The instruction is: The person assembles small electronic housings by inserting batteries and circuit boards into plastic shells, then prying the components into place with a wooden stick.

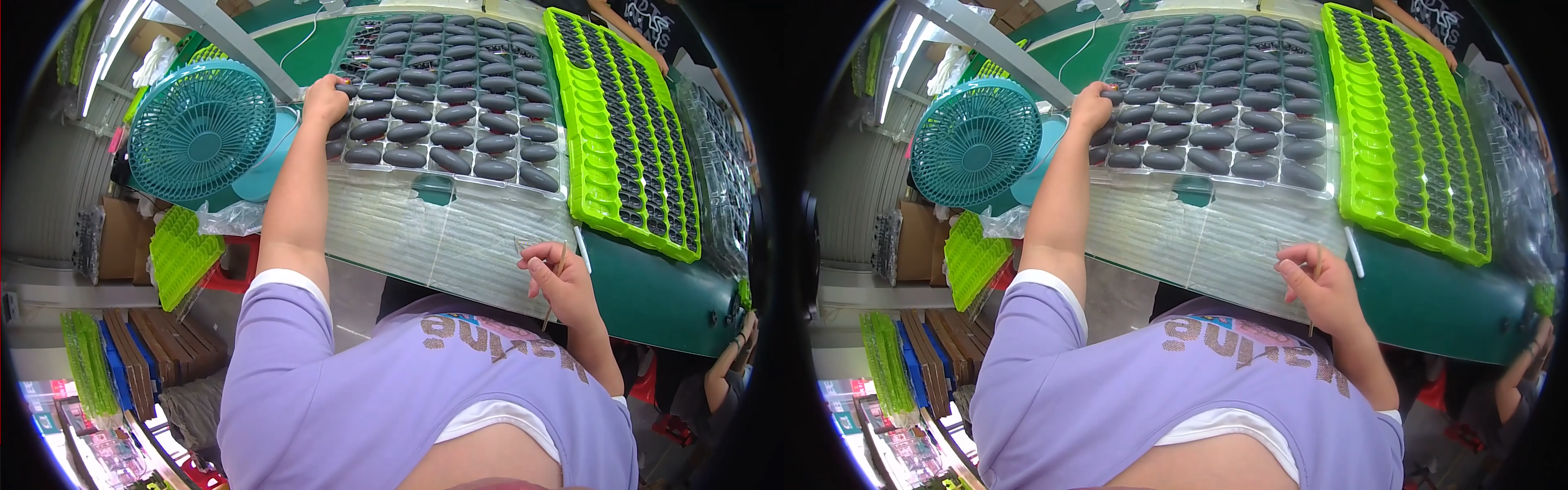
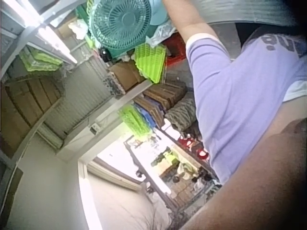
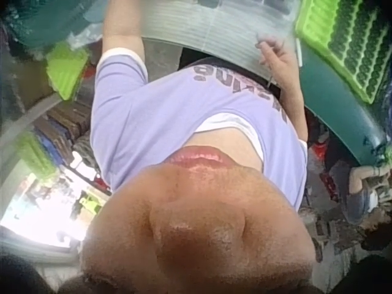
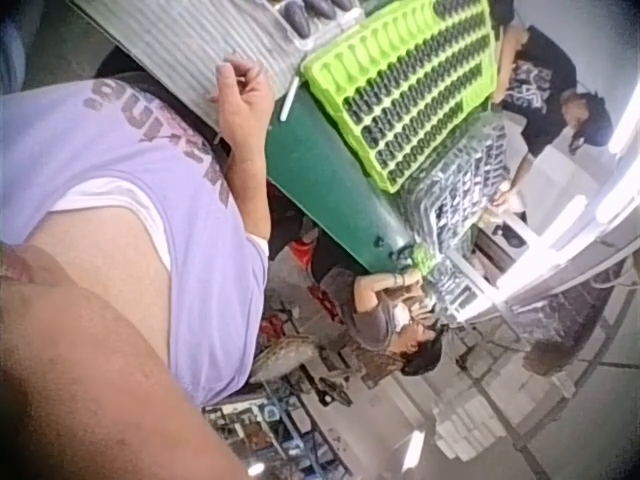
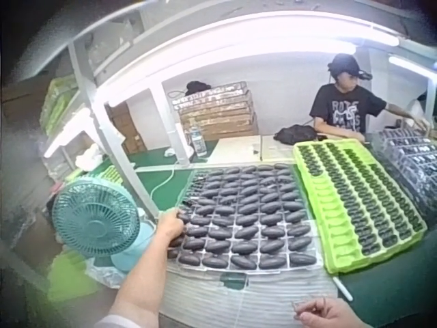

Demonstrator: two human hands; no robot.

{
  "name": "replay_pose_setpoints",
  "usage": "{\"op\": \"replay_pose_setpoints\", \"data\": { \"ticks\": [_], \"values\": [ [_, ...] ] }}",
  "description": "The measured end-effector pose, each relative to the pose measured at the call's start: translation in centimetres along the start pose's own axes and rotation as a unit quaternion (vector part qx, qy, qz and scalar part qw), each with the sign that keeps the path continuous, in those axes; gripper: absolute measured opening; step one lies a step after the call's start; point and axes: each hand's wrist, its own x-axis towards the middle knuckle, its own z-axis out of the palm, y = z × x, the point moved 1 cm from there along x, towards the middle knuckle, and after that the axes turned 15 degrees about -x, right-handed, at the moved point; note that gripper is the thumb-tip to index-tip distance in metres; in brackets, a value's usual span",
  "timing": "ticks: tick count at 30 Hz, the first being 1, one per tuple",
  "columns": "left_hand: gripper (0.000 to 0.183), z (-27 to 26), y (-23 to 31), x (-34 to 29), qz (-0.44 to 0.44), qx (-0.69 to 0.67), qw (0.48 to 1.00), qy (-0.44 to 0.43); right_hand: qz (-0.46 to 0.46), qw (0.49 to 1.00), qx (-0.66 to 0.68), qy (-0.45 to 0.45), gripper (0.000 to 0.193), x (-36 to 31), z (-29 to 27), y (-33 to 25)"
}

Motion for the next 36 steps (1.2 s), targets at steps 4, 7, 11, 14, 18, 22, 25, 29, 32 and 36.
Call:
{"op": "replay_pose_setpoints", "data": {
  "ticks": [4,7,11,14,18,22,25,29,32,36],
  "values": [
    [0.033,0.6,-1.8,-0.2,0.141,0.074,0.985,0.061,0.008,1.000,0.001,-0.008,0.021,-0.1,-0.3,0.4],
    [0.038,-0.5,-0.6,-1.1,0.052,0.076,0.995,0.037,0.012,1.000,-0.001,-0.004,0.021,-0.2,-0.3,0.4],
    [0.039,-1.7,-0.9,-1.8,0.070,0.003,0.997,0.030,0.015,1.000,-0.014,-0.006,0.021,-0.1,-0.1,1.0],
    [0.041,-2.9,1.6,-3.6,0.051,-0.019,0.995,0.081,0.018,1.000,-0.013,-0.004,0.021,0.1,0.0,1.1],
    [0.036,-3.2,3.7,-4.1,0.015,0.164,0.981,-0.105,0.017,0.999,-0.024,-0.016,0.021,0.3,0.3,0.9],
    [0.037,-3.3,4.0,-4.0,0.085,0.237,0.957,-0.145,0.000,0.998,-0.048,-0.033,0.019,0.2,0.6,0.5],
    [0.032,-4.0,3.8,-3.5,0.112,0.255,0.949,-0.144,0.000,0.998,-0.056,-0.027,0.019,-0.2,0.5,0.4],
    [0.026,-4.9,5.2,-5.3,0.159,0.127,0.979,-0.003,0.001,0.999,-0.041,-0.021,0.018,-0.6,-0.2,1.0],
    [0.025,-3.9,8.0,-8.2,0.069,-0.256,0.961,-0.080,0.004,1.000,-0.010,-0.013,0.017,-0.3,-0.2,0.9],
    [0.021,-0.1,11.0,-14.1,-0.109,-0.665,0.683,-0.283,-0.024,0.998,0.054,-0.023,0.020,1.0,1.0,-0.4]
  ]
}}
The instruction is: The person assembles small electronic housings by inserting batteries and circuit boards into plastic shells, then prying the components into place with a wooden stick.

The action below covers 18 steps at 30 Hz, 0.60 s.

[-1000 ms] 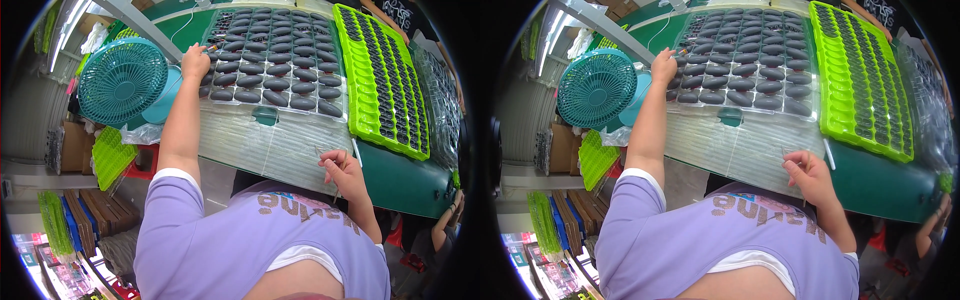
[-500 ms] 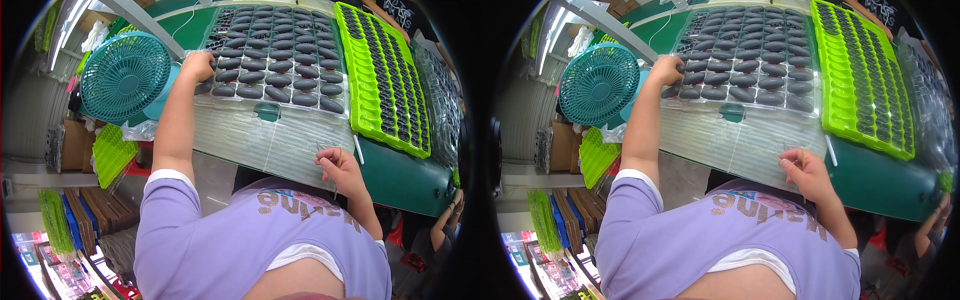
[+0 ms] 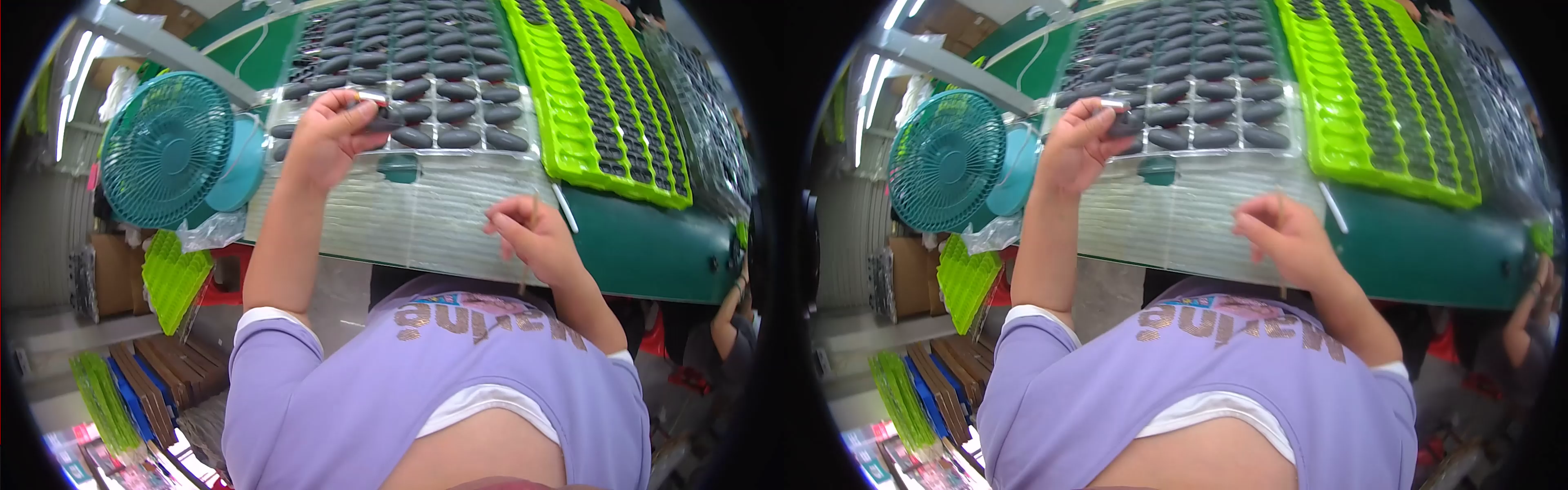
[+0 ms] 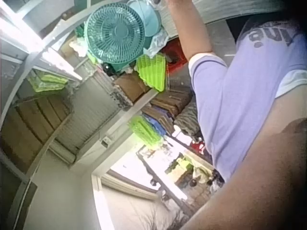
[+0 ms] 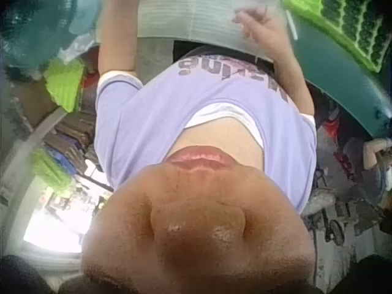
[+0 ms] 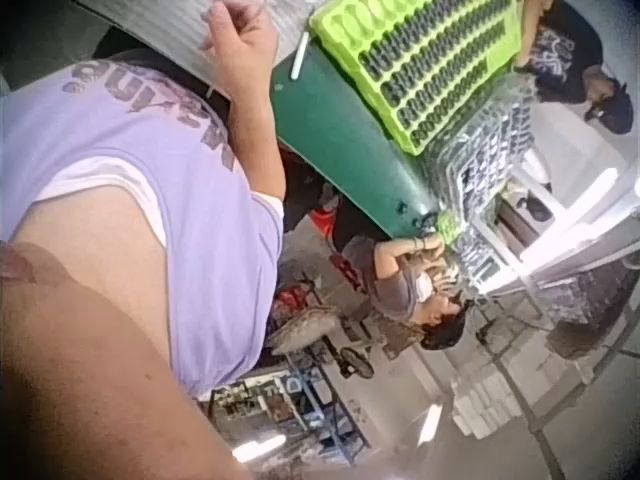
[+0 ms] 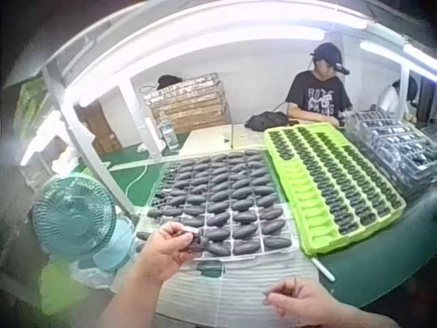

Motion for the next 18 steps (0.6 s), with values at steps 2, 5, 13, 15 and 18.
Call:
{"op": "replay_pose_setpoints", "data": {
  "ticks": [2,5,13,15,18],
  "values": [
    [0.023,2.0,-3.7,-1.4,-0.044,-0.086,0.995,0.003,-0.054,0.998,0.004,0.037,0.025,0.9,1.5,-0.8],
    [0.030,5.6,-8.0,-3.4,-0.062,-0.122,0.990,0.019,-0.074,0.993,0.038,0.088,0.030,1.9,2.7,-1.8],
    [0.019,6.2,-10.5,-5.3,-0.115,0.055,0.992,-0.022,-0.067,0.993,0.004,0.100,0.026,1.4,0.2,-1.5],
    [0.018,6.5,-11.0,-5.5,-0.125,0.002,0.992,0.003,-0.060,0.995,-0.016,0.077,0.027,1.2,0.1,-1.6],
    [0.017,6.5,-11.4,-5.5,-0.137,-0.063,0.988,0.020,-0.078,0.992,-0.064,0.077,0.031,1.0,0.0,-0.5]
  ]
}}
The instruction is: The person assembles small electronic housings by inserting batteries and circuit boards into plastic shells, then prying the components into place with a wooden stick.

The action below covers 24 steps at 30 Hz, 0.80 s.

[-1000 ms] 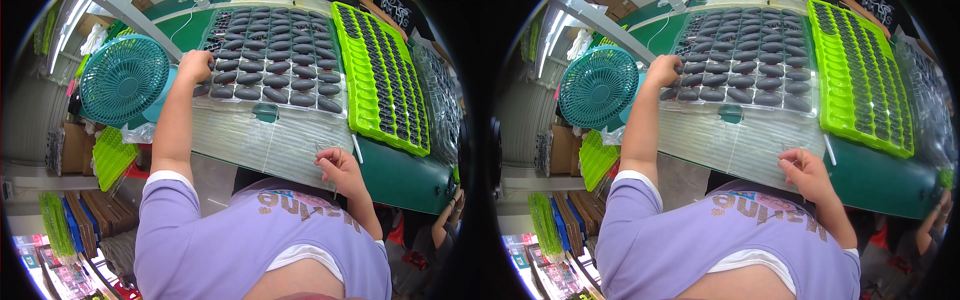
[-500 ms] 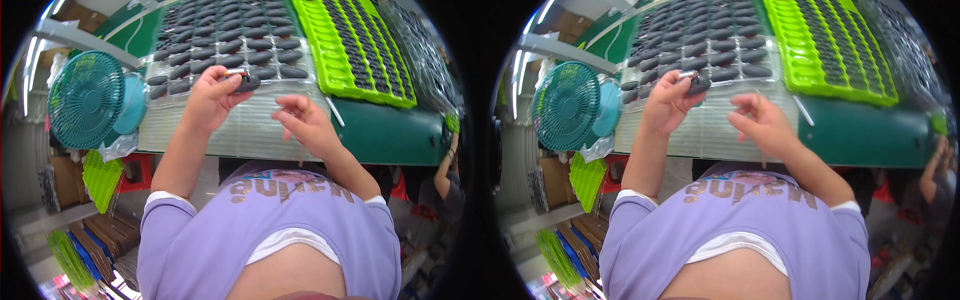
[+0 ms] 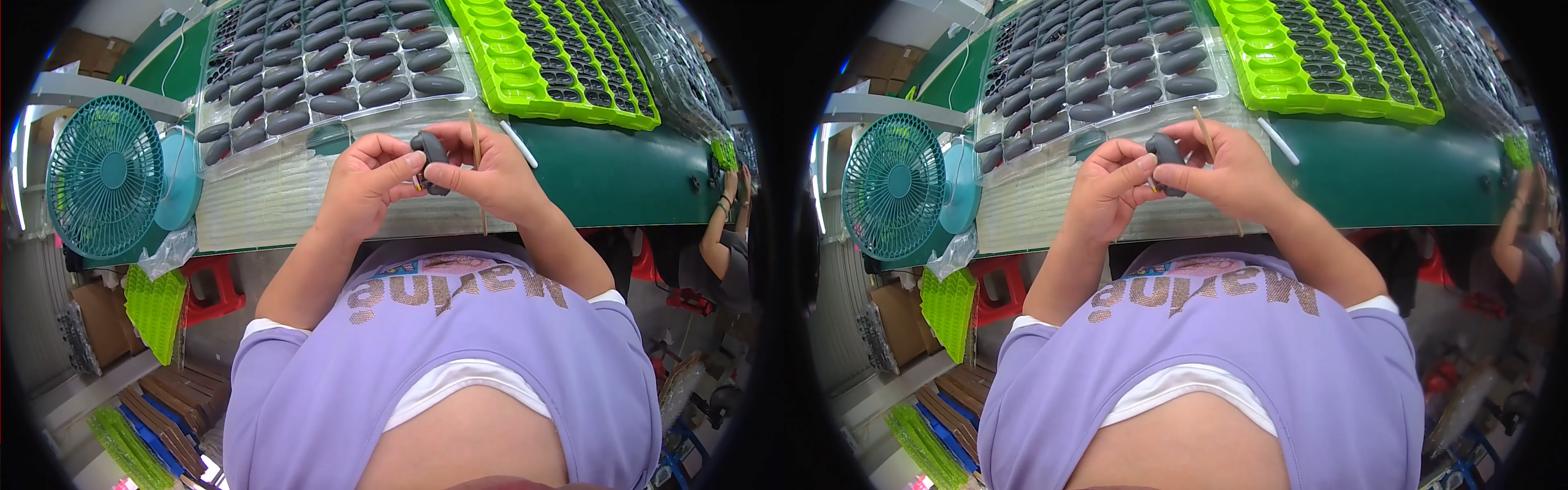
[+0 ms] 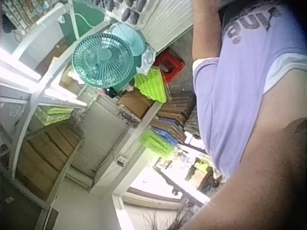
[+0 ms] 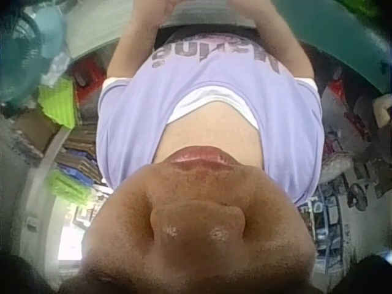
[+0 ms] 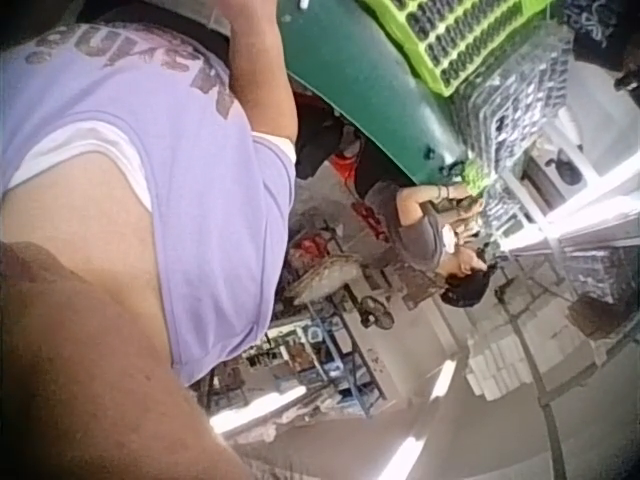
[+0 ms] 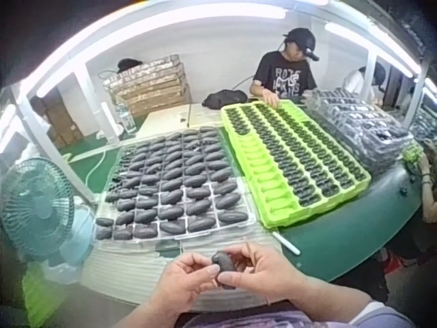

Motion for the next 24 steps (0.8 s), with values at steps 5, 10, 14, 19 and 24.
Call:
{"op": "replay_pose_setpoints", "data": {
  "ticks": [5,10,14,19,24],
  "values": [
    [0.018,-0.5,-0.7,-0.3,-0.022,-0.040,0.999,-0.017,0.025,0.990,0.133,-0.047,0.039,-0.3,-0.5,0.1],
    [0.015,-0.2,-0.8,-0.7,-0.011,-0.114,0.992,-0.050,0.046,0.977,0.188,-0.090,0.037,-0.8,-1.8,0.1],
    [0.016,-1.2,-1.5,-0.4,-0.025,-0.154,0.984,-0.088,0.105,0.947,0.273,-0.135,0.040,-1.1,-2.3,-0.2],
    [0.015,-0.3,-1.7,-0.4,0.023,-0.099,0.995,-0.019,-0.026,0.999,-0.010,-0.039,0.044,-1.8,-0.7,-0.4],
    [0.019,0.5,-1.1,-0.3,0.026,-0.090,0.996,-0.005,-0.085,0.990,-0.115,-0.010,0.048,-1.4,-0.5,-0.5]
  ]
}}
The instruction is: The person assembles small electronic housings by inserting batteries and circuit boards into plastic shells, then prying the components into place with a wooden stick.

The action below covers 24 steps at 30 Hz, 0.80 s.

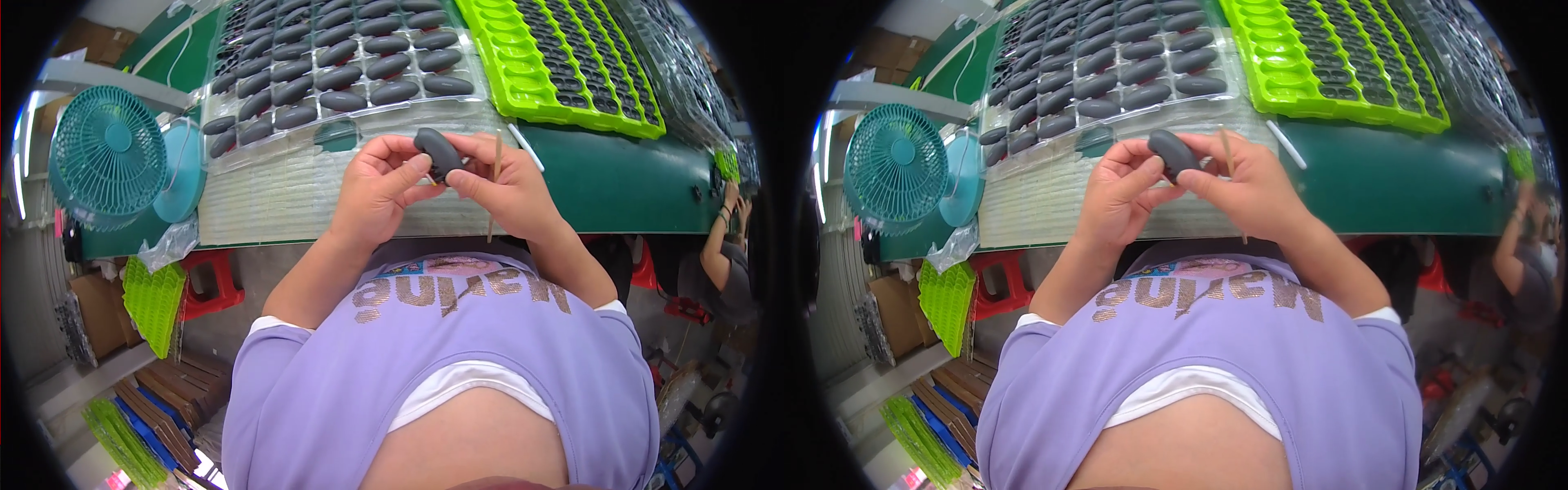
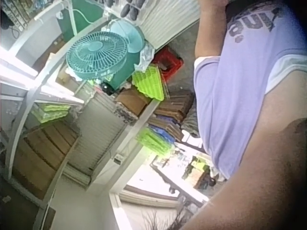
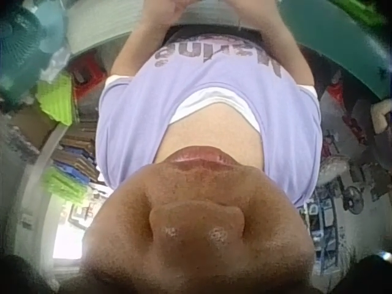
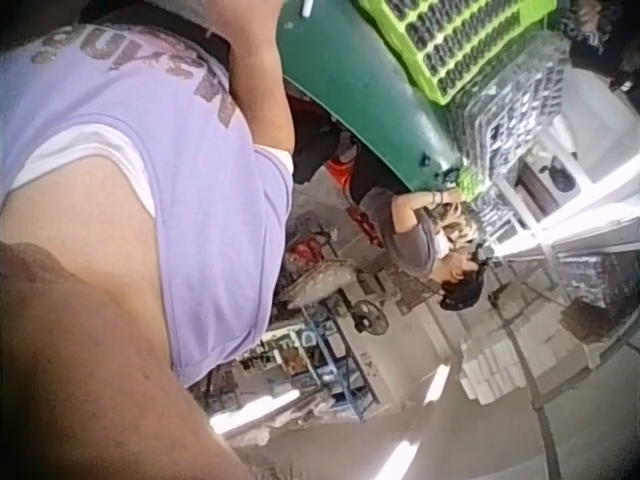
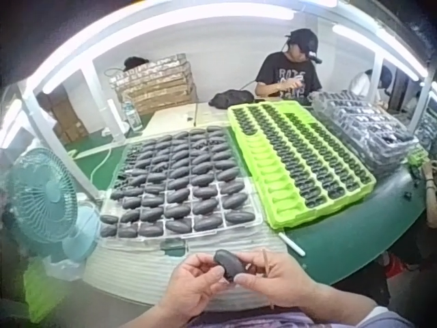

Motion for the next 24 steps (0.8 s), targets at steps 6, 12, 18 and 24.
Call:
{"op": "replay_pose_setpoints", "data": {
  "ticks": [6,12,18,24],
  "values": [
    [0.044,-0.2,1.3,0.1,0.028,0.067,0.997,-0.018,0.064,0.995,0.080,0.008,0.041,-0.1,0.7,0.0],
    [0.037,-2.0,10.4,1.0,0.173,0.002,0.984,-0.036,0.132,0.982,0.136,0.023,0.030,-1.2,-1.0,2.4],
    [0.035,-8.7,21.4,3.9,0.358,0.303,0.873,0.133,0.189,0.967,0.169,0.034,0.025,-2.1,-2.0,4.1],
    [0.038,-11.7,26.3,6.2,0.309,0.768,0.519,0.213,0.217,0.961,0.164,0.050,0.023,-2.5,-2.1,5.3]
  ]
}}
